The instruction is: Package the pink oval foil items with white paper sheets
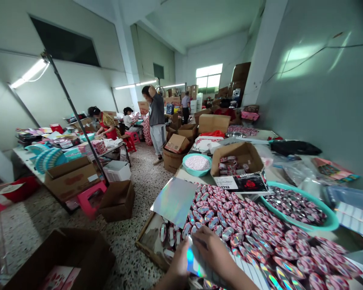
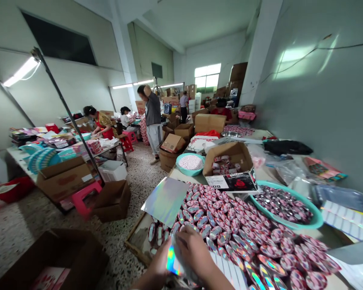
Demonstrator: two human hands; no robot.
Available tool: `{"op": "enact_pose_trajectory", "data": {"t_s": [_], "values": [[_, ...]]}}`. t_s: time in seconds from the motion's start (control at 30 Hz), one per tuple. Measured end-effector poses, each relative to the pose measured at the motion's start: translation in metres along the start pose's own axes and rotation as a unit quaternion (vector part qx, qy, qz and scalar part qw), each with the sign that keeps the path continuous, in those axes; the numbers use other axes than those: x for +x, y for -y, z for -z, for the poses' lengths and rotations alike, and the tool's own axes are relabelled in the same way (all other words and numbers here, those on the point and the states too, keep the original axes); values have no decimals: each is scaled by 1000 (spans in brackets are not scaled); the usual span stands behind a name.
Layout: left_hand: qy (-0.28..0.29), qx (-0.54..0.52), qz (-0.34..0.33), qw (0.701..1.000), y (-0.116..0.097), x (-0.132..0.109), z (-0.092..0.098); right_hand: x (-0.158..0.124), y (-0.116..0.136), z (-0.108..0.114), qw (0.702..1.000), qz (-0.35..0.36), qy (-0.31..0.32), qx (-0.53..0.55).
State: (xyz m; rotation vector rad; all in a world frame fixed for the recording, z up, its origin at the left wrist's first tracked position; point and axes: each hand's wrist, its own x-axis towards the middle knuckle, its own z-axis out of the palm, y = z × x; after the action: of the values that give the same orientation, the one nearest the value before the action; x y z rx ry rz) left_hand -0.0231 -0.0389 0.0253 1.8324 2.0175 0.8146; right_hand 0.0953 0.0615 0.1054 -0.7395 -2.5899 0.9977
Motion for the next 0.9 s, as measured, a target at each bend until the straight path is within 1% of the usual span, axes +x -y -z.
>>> {"op": "enact_pose_trajectory", "data": {"t_s": [0.03, 0.07, 0.1, 0.13, 0.17, 0.2, 0.23, 0.27, 0.3, 0.33, 0.4, 0.5, 0.6, 0.67, 0.73, 0.8, 0.9], "values": [[-27, -110, 57, 992, -3, 1, -4, -2, -1, -2, 1000, -3, 1, -7], [-49, -273, 132, 952, -6, 3, -8, -3, -2, -3, 1000, -6, 4, -14], [-56, -438, 200, 875, -9, 4, -12, -4, -3, -5, 1000, -8, 10, -19], [-45, -573, 250, 779, -11, 6, -16, -5, -4, -6, 1000, -10, 16, -23], [-23, -667, 281, 689, -12, 6, -19, -6, -4, -6, 999, -12, 23, -25], [3, -718, 298, 629, -13, 6, -21, -7, -5, -7, 999, -14, 29, -27], [23, -744, 313, 589, -14, 6, -22, -9, -6, -7, 999, -16, 33, -27], [38, -759, 326, 562, -15, 5, -22, -10, -7, -8, 999, -17, 33, -26], [47, -770, 334, 541, -16, 4, -21, -11, -8, -8, 999, -18, 31, -24], [53, -779, 339, 525, -18, 3, -20, -13, -9, -9, 999, -20, 27, -22], [57, -796, 332, 503, -21, 2, -19, -15, -11, -10, 999, -26, 21, -23], [59, -815, 310, 486, -23, 2, -19, -17, -12, -12, 999, -30, 16, -30], [79, -826, 292, 476, -18, 3, -23, -17, -12, -11, 999, -33, 10, -41], [100, -827, 280, 477, -12, 4, -27, -18, -12, -11, 998, -40, 4, -48], [115, -823, 272, 485, -8, 6, -30, -18, -13, -12, 998, -48, -3, -51], [111, -819, 264, 497, -7, 9, -31, -18, -14, -13, 997, -56, -10, -52], [98, -817, 255, 508, -12, 15, -28, -18, -14, -14, 996, -69, -15, -53]]}}
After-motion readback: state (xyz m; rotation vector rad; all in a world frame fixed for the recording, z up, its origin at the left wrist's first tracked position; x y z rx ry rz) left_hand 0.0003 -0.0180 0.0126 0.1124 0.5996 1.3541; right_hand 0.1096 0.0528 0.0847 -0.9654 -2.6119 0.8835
